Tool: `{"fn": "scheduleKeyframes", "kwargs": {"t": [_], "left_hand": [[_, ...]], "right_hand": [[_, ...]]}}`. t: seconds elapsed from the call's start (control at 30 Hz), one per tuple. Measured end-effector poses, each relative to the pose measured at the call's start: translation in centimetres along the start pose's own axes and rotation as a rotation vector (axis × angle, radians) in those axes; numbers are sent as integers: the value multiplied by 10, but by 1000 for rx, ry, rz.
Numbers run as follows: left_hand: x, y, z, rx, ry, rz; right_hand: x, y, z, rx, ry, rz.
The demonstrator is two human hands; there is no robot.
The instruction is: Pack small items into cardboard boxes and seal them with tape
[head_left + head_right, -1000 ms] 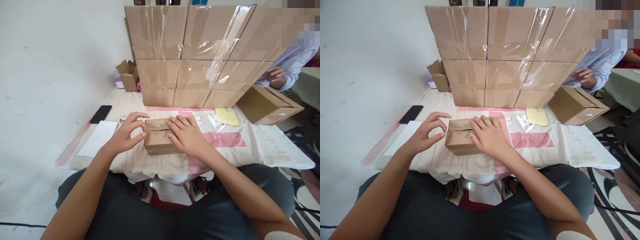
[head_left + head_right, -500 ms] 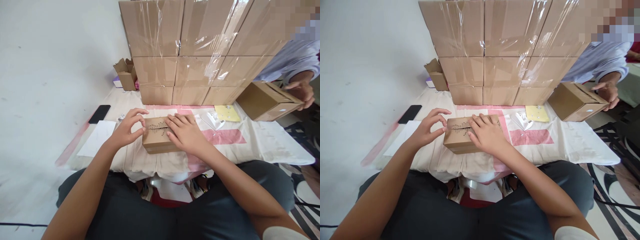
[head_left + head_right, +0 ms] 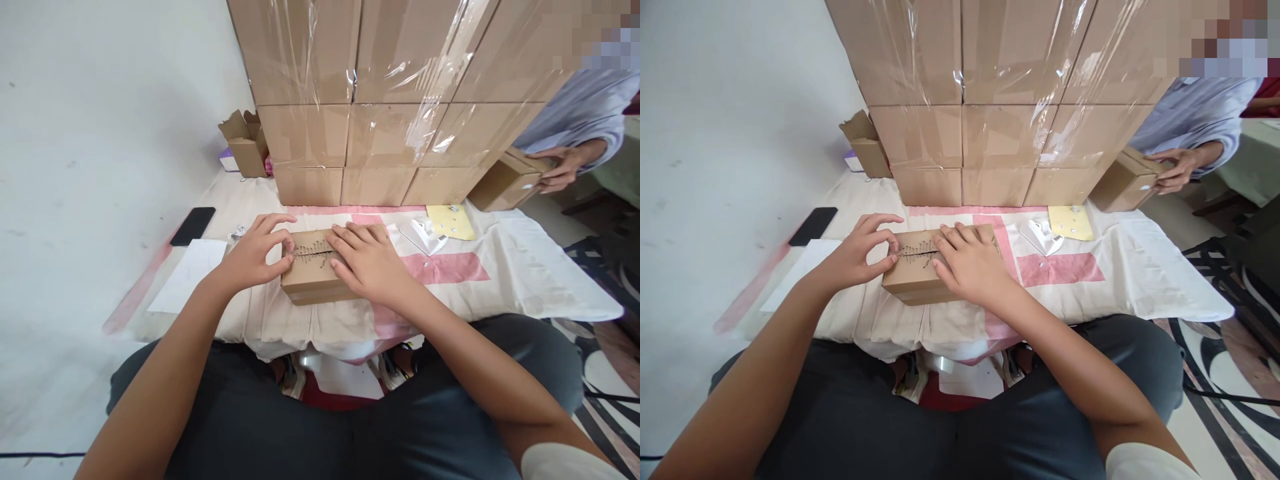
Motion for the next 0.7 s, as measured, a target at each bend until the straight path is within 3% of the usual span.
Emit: {"fn": "scheduleKeyframes", "kwargs": {"t": [0.33,0.47,0.63,0.7], "left_hand": [[-6,-14,-4,193,-17,-93],[-21,-29,0,372,-81,-357],[-36,-40,2,512,10,-634],[-42,-40,-3,537,-71,-695]], "right_hand": [[0,-2,0,-5,0,-14],[-1,-1,1,-11,2,-13],[-2,-1,0,-21,20,47],[1,1,-3,-3,31,113]]}}
Point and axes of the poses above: each hand's wrist, its own z-axis towards the middle knuckle, its own x-axis out of the back of the hand, y = z × x, the point moved 5 cm from there along z, towards the middle knuckle, and after that the axes turned 7 degrees about x, right-handed, at the moved point
